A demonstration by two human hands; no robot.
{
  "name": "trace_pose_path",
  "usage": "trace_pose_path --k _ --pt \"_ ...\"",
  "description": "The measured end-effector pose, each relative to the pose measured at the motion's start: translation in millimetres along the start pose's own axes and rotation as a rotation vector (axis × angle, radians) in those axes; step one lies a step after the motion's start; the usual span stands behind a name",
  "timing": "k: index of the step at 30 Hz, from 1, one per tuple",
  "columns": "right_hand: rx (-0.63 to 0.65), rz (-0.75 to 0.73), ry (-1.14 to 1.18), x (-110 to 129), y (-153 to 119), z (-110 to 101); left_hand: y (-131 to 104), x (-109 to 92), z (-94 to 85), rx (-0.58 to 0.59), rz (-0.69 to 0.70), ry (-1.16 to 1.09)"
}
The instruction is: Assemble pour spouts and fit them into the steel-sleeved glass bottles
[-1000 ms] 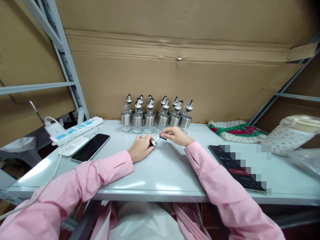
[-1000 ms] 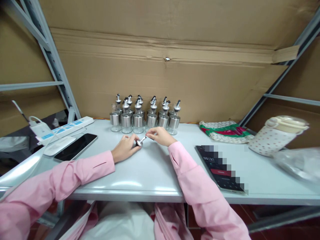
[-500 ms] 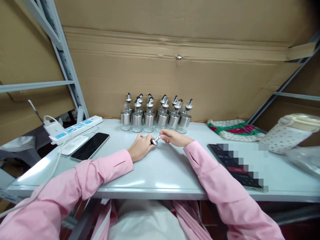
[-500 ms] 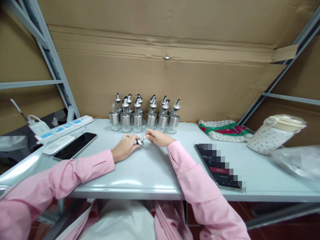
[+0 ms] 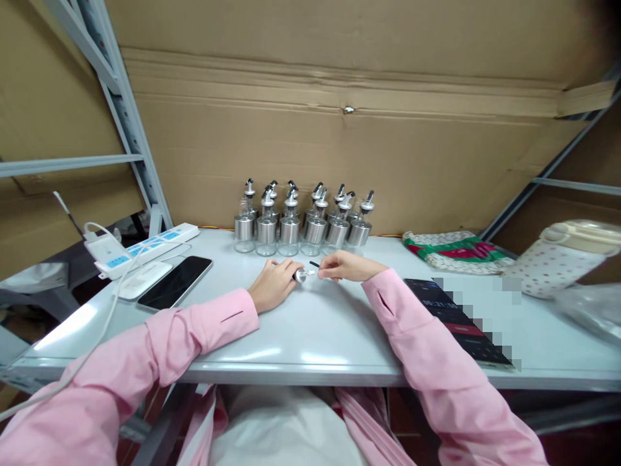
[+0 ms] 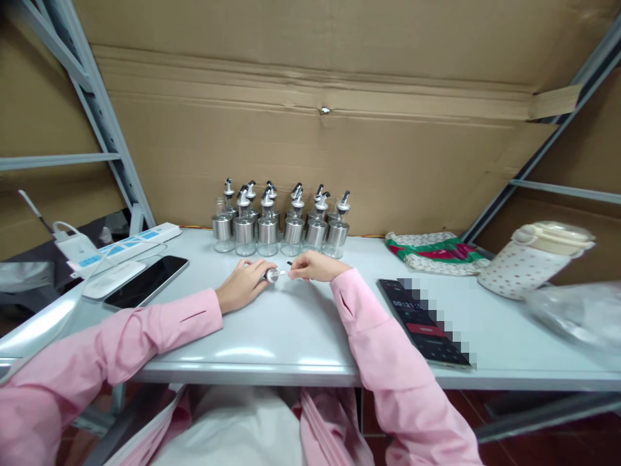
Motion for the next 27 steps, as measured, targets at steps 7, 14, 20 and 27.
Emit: trace_pose_path --k 7,14,20,27 --pt "0.094 0.109 0.007 -12.3 -3.6 7.9 -1.2 2.9 -0.5 -0.029 -0.008 -0.054" --pt "0.095 0.075 -0.003 -13.7 0.2 8.2 -0.4 2.2 -1.2 -0.027 -0.019 -0.039" --pt "0.134 0.111 0.045 -20.3 2.3 11.4 -1.1 2.7 -3.0 -0.04 -0.026 -0.007" --pt "-0.058 0.063 0.065 -5.4 -2.0 -8.5 -1.4 7.6 -0.8 -0.061 -0.045 -0.026"
Point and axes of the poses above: each hand's wrist, its own y-axis towards the middle knuckle, its own z-axis out of the palm, x = y × z, the point moved 10 cm from there along y, towards the middle knuckle, and after that the axes turned 12 degrees about z, right-handed, at the moved point
